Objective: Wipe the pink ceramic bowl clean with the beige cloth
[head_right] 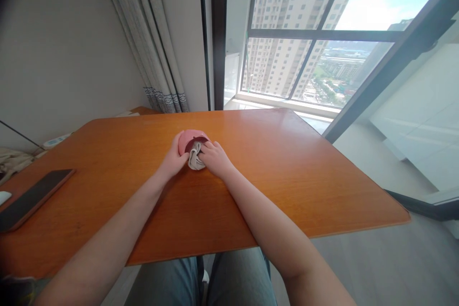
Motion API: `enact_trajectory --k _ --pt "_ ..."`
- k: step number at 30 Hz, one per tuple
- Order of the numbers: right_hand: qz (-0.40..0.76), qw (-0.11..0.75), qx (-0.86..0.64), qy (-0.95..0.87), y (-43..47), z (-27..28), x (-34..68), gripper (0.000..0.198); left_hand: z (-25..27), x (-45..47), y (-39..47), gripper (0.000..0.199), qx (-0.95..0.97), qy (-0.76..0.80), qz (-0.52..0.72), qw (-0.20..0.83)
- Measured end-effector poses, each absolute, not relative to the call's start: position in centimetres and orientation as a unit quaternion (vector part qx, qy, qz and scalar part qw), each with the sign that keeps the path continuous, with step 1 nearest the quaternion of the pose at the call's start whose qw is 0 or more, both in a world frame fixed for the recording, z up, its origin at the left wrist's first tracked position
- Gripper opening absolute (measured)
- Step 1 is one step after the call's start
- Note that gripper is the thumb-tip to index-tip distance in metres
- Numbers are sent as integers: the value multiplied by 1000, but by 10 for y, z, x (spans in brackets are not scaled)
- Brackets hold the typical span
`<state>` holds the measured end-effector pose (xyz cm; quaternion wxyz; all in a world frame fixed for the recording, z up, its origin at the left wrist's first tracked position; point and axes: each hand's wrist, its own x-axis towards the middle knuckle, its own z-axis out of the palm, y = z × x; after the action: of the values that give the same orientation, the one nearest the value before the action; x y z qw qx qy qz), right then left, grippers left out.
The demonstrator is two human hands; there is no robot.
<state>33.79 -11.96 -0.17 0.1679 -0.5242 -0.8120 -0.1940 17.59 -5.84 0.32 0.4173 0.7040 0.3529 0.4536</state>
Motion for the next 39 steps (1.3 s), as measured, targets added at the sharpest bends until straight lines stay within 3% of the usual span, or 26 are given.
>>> enact_trajectory --k 5,11,18,23,26,33,36,39 --pt "-207 184 -524 -806 -119 -3 334 18 -15 189 -67 69 604 357 539 466" --pt "-205 196 -524 -803 -120 -2 334 12 -13 189 -63 51 610 380 520 461" --pt "-224 189 -511 -808 -123 4 340 12 3 178 -56 71 645 395 460 465" --pt "-194 196 -526 -805 -125 0 331 13 -6 188 -68 92 575 393 533 481" --pt "-177 214 -532 -799 -126 -2 322 15 -11 194 -74 89 567 365 569 471" --pt "-183 193 -509 -819 -124 3 326 13 3 179 -58 55 598 413 519 450" --pt "-181 180 -490 -833 -124 6 333 12 7 171 -49 55 615 400 452 507" --pt "-171 183 -489 -836 -124 5 333 12 1 172 -48 69 580 406 446 548"
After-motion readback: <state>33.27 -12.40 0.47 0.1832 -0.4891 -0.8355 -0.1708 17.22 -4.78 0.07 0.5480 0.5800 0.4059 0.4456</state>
